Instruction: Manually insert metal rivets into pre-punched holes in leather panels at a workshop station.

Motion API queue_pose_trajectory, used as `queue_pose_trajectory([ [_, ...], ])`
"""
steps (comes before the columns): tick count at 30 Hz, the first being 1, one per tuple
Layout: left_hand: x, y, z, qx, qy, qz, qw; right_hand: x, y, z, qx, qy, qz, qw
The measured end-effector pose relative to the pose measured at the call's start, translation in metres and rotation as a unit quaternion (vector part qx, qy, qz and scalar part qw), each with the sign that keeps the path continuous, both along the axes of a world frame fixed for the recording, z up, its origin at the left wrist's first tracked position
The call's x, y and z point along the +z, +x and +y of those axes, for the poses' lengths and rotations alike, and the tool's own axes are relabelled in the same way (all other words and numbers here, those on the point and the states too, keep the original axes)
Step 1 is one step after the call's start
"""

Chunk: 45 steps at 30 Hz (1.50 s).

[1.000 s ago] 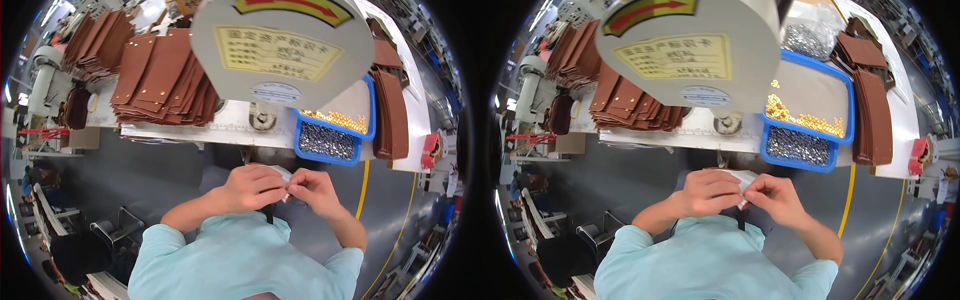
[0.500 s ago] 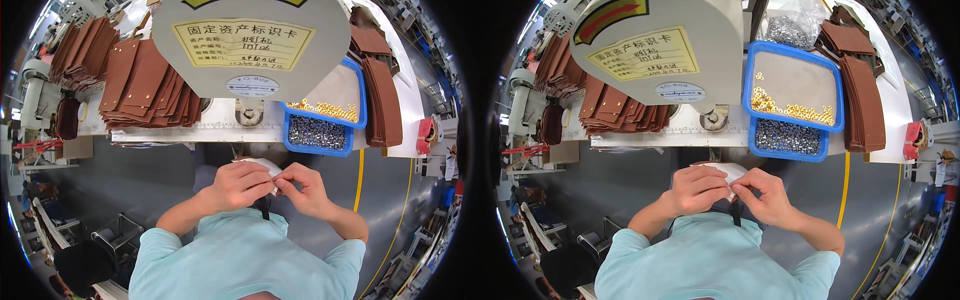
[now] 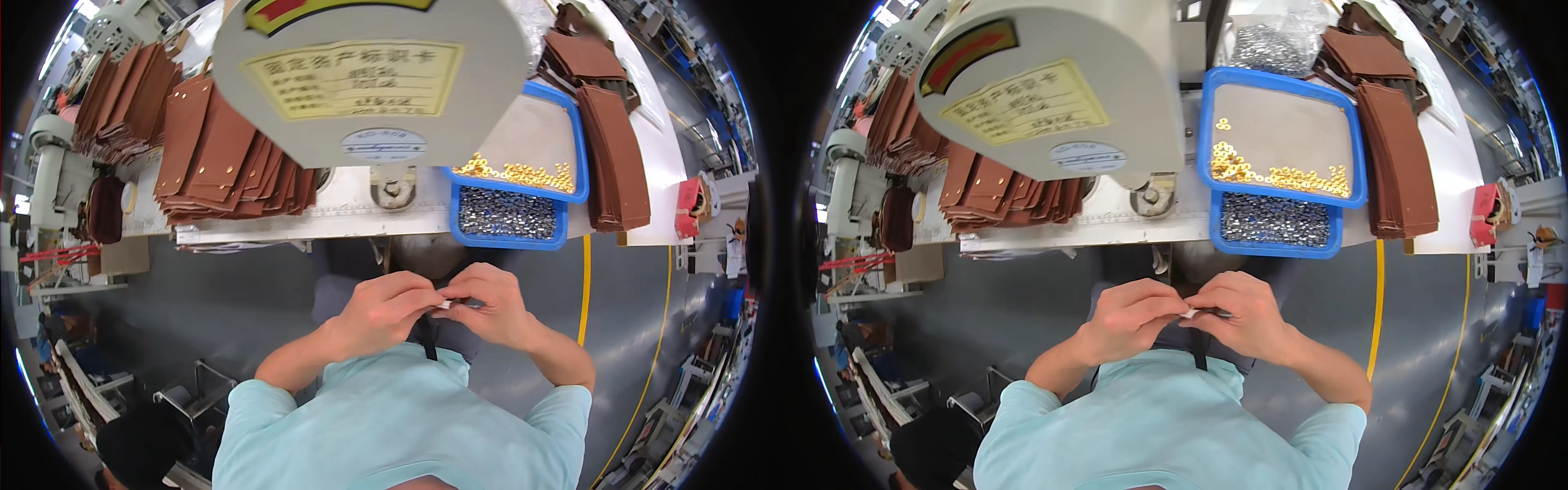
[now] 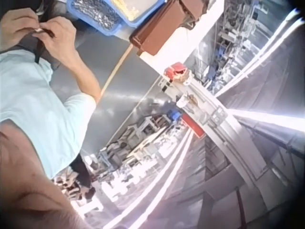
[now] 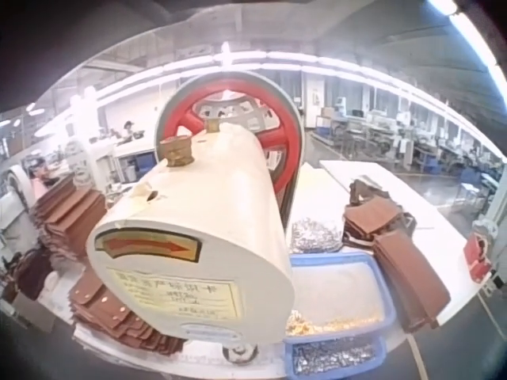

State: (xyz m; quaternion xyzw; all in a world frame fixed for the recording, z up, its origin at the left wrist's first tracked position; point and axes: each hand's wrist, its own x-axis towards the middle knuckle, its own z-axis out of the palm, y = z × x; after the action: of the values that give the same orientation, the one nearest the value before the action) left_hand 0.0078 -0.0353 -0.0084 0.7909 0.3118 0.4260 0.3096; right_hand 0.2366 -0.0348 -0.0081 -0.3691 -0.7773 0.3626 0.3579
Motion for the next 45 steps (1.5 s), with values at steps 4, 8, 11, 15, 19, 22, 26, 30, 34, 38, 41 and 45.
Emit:
queue_pose_trajectory([
  [4,0.017,0.004,-0.003,0.036,-0.134,-0.004,0.990,-0.007,-0.008,0.005,-0.007,0.104,0.006,0.995],
  [8,0.012,0.001,0.002,-0.013,-0.097,0.107,0.989,-0.015,-0.016,0.003,-0.010,0.151,0.036,0.988],
  [11,0.013,0.002,0.002,-0.022,-0.111,0.117,0.987,-0.022,-0.016,0.001,-0.021,0.131,0.065,0.989],
  [15,0.011,0.005,0.000,-0.020,-0.121,0.134,0.983,-0.028,-0.016,-0.006,-0.030,0.125,0.063,0.990],
  [19,0.011,0.005,-0.005,-0.032,-0.114,0.138,0.983,-0.028,-0.017,-0.011,-0.040,0.142,0.067,0.987],
  [22,0.009,0.002,-0.004,-0.042,-0.108,0.137,0.984,-0.026,-0.013,-0.013,-0.040,0.141,0.053,0.988],
  [26,0.009,-0.007,0.003,0.001,-0.177,0.065,0.982,-0.020,-0.017,-0.006,-0.094,0.022,0.129,0.987],
  [30,0.007,-0.024,-0.004,0.044,-0.355,-0.185,0.915,-0.005,-0.013,-0.002,-0.216,-0.113,0.227,0.943],
  [34,-0.017,-0.033,-0.024,0.075,-0.261,-0.155,0.950,-0.033,-0.022,-0.003,-0.115,-0.133,0.257,0.950],
  [38,-0.004,-0.100,-0.041,0.289,-0.245,-0.271,0.885,-0.046,-0.003,-0.001,-0.068,0.044,0.139,0.987],
  [41,0.042,-0.175,-0.007,0.437,-0.145,-0.234,0.856,-0.039,0.017,0.000,-0.148,-0.055,0.109,0.981],
  [45,0.105,-0.284,0.065,0.398,-0.144,-0.315,0.850,-0.024,0.042,0.008,-0.250,-0.095,0.070,0.961],
])
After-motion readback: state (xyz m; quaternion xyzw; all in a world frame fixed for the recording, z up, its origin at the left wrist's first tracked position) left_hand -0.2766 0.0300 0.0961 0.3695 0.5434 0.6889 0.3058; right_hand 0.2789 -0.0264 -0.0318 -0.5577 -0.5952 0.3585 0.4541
